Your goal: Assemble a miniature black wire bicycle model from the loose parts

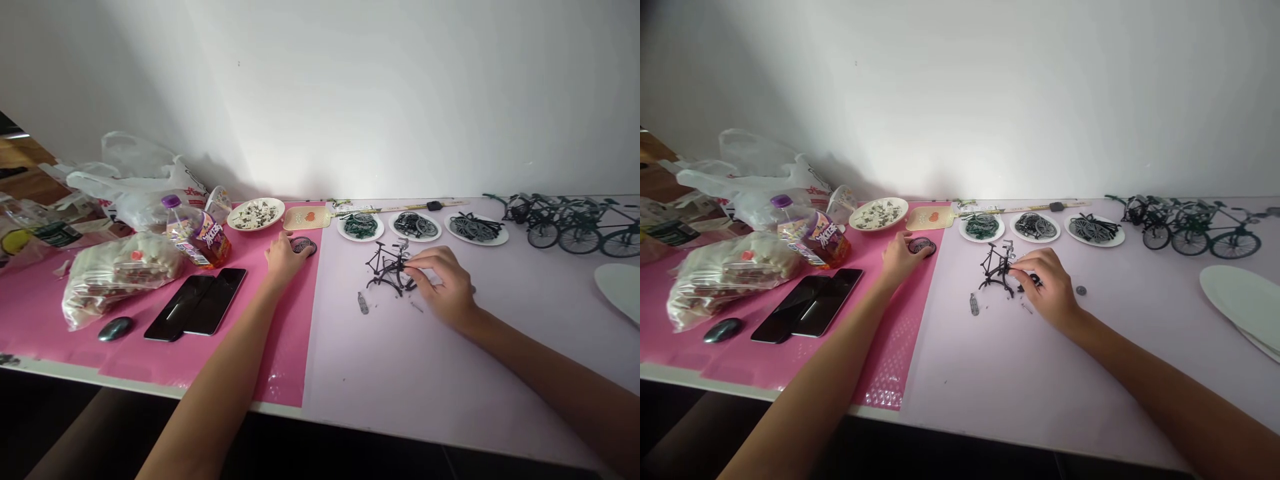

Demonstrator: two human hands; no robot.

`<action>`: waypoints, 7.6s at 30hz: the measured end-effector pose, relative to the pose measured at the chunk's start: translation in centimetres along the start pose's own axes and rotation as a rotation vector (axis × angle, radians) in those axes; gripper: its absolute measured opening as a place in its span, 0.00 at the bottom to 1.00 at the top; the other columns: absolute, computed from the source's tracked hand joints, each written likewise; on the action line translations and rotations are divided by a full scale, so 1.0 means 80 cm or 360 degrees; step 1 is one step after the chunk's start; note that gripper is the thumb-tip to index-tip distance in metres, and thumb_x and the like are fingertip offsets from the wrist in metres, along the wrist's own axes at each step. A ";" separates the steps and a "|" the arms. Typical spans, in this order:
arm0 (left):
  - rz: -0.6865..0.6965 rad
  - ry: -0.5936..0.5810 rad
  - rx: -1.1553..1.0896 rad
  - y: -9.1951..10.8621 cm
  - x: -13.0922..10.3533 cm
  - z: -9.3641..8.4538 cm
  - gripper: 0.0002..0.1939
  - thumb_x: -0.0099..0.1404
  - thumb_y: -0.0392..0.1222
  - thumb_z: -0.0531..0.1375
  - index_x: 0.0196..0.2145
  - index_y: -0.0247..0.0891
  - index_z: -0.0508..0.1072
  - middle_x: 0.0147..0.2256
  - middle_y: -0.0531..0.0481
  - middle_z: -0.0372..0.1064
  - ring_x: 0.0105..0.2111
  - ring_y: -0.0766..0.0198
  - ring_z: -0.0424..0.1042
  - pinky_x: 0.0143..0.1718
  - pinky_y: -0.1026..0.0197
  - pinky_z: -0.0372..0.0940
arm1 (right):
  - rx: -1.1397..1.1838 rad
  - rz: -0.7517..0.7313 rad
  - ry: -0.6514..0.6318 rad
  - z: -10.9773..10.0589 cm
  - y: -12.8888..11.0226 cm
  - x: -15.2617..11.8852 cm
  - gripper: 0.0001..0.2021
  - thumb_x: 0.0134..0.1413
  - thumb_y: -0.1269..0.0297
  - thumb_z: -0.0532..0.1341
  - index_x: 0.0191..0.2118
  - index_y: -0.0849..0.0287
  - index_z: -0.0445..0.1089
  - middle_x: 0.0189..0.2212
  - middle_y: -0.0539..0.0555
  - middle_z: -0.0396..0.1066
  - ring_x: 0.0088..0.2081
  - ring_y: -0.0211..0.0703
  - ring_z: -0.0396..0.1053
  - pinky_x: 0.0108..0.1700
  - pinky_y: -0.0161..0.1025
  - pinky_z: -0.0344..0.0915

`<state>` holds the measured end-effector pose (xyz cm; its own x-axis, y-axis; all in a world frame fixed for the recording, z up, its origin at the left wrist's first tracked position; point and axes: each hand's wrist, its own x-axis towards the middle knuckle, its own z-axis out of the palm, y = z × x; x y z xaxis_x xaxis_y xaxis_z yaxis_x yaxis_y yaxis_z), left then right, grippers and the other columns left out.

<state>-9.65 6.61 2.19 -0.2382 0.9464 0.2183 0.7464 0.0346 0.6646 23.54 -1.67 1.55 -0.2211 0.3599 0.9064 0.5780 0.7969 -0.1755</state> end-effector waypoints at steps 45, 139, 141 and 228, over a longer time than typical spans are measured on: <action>0.0209 -0.1367 -0.1466 0.092 -0.102 0.017 0.33 0.72 0.70 0.47 0.36 0.39 0.76 0.43 0.41 0.77 0.42 0.53 0.73 0.41 0.53 0.68 | 0.0009 0.0047 -0.0109 -0.002 -0.008 0.002 0.10 0.66 0.74 0.66 0.47 0.51 0.77 0.37 0.54 0.80 0.41 0.51 0.75 0.45 0.49 0.73; 0.0363 -0.0770 -0.1175 0.082 -0.116 0.044 0.18 0.69 0.51 0.62 0.51 0.40 0.77 0.41 0.46 0.67 0.46 0.54 0.71 0.54 0.47 0.67 | 0.0835 0.1559 0.0019 0.016 -0.023 -0.005 0.26 0.53 0.43 0.74 0.47 0.56 0.73 0.38 0.57 0.82 0.28 0.46 0.80 0.32 0.44 0.82; 0.0363 -0.0776 -0.1181 0.083 -0.117 0.044 0.18 0.68 0.51 0.63 0.51 0.39 0.76 0.41 0.46 0.67 0.45 0.55 0.70 0.52 0.48 0.67 | 0.0843 0.1559 0.0007 0.015 -0.024 -0.004 0.26 0.53 0.42 0.74 0.47 0.56 0.73 0.38 0.57 0.81 0.27 0.45 0.79 0.32 0.44 0.82; -0.0137 -0.0821 -0.1371 0.074 -0.094 0.046 0.25 0.54 0.62 0.76 0.32 0.36 0.78 0.34 0.43 0.81 0.40 0.53 0.81 0.44 0.54 0.70 | -0.0341 0.0603 -0.1063 -0.029 0.017 0.012 0.15 0.68 0.64 0.59 0.27 0.54 0.67 0.25 0.54 0.70 0.36 0.52 0.65 0.38 0.46 0.63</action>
<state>-1.13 0.85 1.80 0.1800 0.9821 -0.0553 -0.0130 0.0586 0.9982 25.92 -1.38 3.07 -0.3639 0.8565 0.3660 0.8315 0.4758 -0.2867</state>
